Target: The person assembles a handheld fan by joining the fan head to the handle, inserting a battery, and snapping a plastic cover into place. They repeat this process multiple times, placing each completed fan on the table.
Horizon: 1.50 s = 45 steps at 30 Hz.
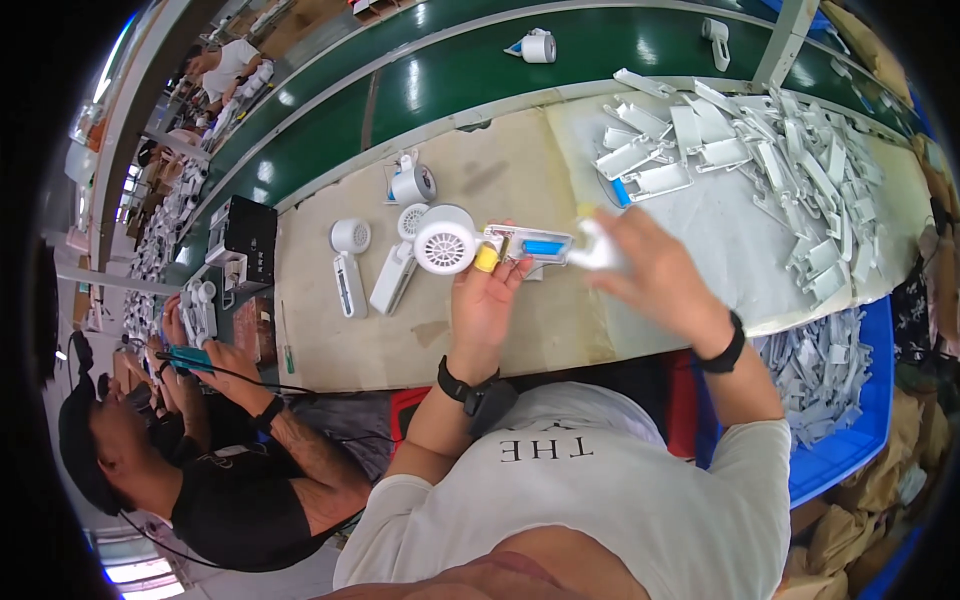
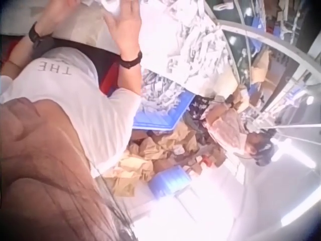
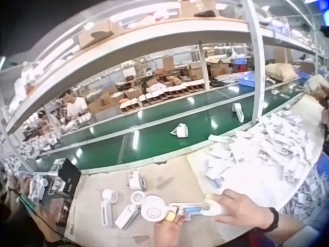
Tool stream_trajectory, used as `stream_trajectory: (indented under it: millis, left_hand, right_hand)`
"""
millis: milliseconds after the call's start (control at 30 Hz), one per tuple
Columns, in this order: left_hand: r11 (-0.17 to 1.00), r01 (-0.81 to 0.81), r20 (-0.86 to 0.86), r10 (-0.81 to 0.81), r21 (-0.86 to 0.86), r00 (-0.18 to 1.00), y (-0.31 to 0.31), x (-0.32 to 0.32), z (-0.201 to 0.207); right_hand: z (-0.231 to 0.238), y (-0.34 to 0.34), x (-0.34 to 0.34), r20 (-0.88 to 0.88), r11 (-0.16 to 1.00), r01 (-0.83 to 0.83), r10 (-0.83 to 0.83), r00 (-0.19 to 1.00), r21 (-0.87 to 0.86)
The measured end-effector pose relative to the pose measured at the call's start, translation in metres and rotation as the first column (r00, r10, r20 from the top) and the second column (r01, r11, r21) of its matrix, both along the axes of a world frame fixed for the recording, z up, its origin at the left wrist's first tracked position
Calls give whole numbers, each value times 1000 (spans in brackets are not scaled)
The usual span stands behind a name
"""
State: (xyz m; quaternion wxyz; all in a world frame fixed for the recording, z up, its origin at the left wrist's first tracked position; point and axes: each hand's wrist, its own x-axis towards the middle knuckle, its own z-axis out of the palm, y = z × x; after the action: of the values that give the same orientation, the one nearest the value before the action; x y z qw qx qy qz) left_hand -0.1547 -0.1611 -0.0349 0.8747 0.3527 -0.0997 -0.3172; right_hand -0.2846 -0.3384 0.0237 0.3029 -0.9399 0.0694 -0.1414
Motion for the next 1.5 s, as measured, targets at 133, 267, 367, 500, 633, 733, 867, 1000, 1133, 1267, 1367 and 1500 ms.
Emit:
stream_trajectory:
  millis: [133, 267, 367, 500, 633, 733, 867, 1000, 1133, 1267, 1367, 1500]
  left_hand:
    - [999, -16, -23, 15, -40, 1000, -6, -6, -1]
    - [998, -37, -45, 35, -55, 998, 0, -8, -3]
    - [996, -60, -14, 60, -61, 998, 5, -13, -2]
    - [977, -213, 131, 208, 27, 969, -5, -16, 2]
    - [950, -311, 163, 303, 23, 939, -4, -6, -4]
    - [947, -285, 120, 303, -146, 946, 1, 3, 1]
    - [973, -157, 147, 183, -168, 972, 7, 3, 16]
    - [975, -113, 165, 145, -190, 976, 12, 0, 32]
    - [924, 142, 238, -57, -356, 970, 26, -3, 47]
    - [987, 130, 351, -88, -96, 932, 42, 20, 53]
    - [873, -301, 574, 29, 384, 819, 71, 61, 31]
    - [192, -787, 809, -128, 587, 573, 137, 121, 57]
  right_hand:
    - [14, 46, 20, 127, 979, -42, 68, 990, -199]
    - [14, 54, 35, 249, 929, -44, 144, 958, -366]
    - [13, 57, 42, 269, 935, -55, 157, 950, -351]
    - [-2, 62, 54, 278, 945, -47, 143, 950, -324]
    - [3, 70, 64, 329, 945, -36, 149, 933, -325]
    - [4, 42, 49, 233, 989, -129, 108, 966, 76]
    - [3, 46, 38, -28, 759, -79, 127, 992, 646]
    - [9, 60, 35, 53, 692, -66, 40, 998, 718]
    - [27, 60, 22, 335, 944, -270, 197, 921, 188]
    - [4, 65, 40, 310, 945, -321, 288, 906, 59]
    - [-13, 56, 64, 86, 917, -320, 309, 947, 239]
    - [-4, 17, 115, 67, 944, -329, 329, 942, -12]
